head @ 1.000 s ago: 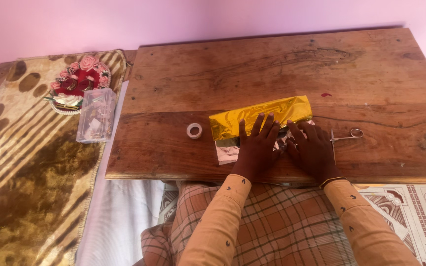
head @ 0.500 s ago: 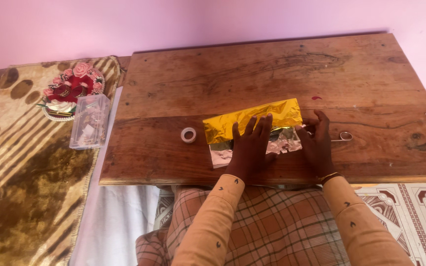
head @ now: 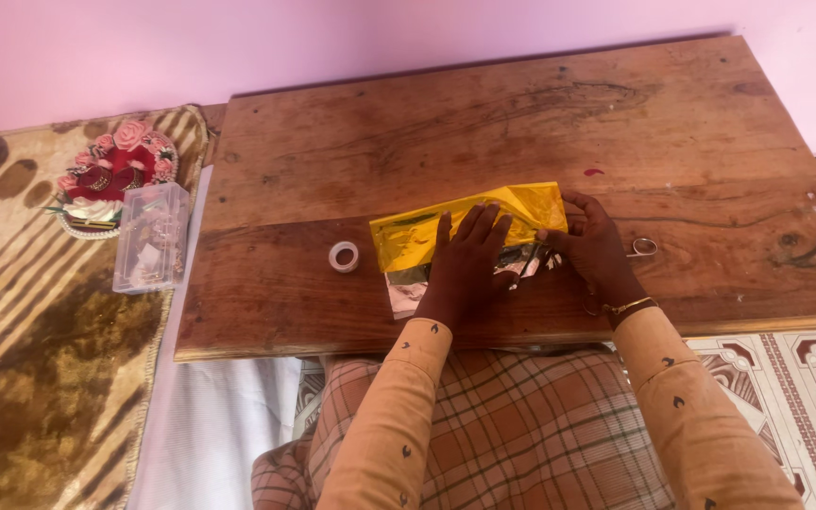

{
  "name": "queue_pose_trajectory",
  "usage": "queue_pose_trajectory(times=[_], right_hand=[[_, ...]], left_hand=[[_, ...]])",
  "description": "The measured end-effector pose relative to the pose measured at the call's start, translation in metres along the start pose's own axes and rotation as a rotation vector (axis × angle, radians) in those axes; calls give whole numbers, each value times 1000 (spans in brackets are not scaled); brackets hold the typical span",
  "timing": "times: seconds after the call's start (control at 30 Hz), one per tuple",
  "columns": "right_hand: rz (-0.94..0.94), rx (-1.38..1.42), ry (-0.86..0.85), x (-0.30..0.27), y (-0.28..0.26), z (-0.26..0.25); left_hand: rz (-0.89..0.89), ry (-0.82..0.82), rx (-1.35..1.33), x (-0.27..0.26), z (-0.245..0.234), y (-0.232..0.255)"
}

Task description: The person wraps a small rectangular object with gold foil paper on a wooden table. They fold the paper around the object, apply clear tape to secure the edges, and use scissors to trim excess paper. The wrapped item remains on the table at the end.

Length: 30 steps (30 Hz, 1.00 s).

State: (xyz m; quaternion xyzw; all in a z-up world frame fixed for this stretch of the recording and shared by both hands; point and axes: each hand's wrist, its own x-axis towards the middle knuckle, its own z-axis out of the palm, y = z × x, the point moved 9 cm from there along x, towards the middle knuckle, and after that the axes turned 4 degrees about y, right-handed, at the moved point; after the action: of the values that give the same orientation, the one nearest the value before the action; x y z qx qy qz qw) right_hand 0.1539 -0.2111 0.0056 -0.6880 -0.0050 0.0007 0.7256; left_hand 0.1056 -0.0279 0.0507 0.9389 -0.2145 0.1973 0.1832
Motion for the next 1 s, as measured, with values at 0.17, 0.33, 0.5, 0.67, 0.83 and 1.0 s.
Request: queue_pose_trajectory(times=[0.17,0.33,0.5,0.67,0.83,1.0], right_hand=[[7,37,23,-1,3,0],[19,91,60,-2,7,2],[12,83,48,-4,5,4],[24,97,39,-4,5,6],[14,106,13,-8,-3,13],[20,34,39,-12,-10,12]], left_hand=[[-14,70,-18,2,-5,1],[-211,-24,-117,22,6,-8],[-209,-31,-239,28,-2,-13],[-210,-28,-251,30,-2,-15],[-190,-41,-317,33,-5,-17],[-92,-1,-237,28,-10,-7]])
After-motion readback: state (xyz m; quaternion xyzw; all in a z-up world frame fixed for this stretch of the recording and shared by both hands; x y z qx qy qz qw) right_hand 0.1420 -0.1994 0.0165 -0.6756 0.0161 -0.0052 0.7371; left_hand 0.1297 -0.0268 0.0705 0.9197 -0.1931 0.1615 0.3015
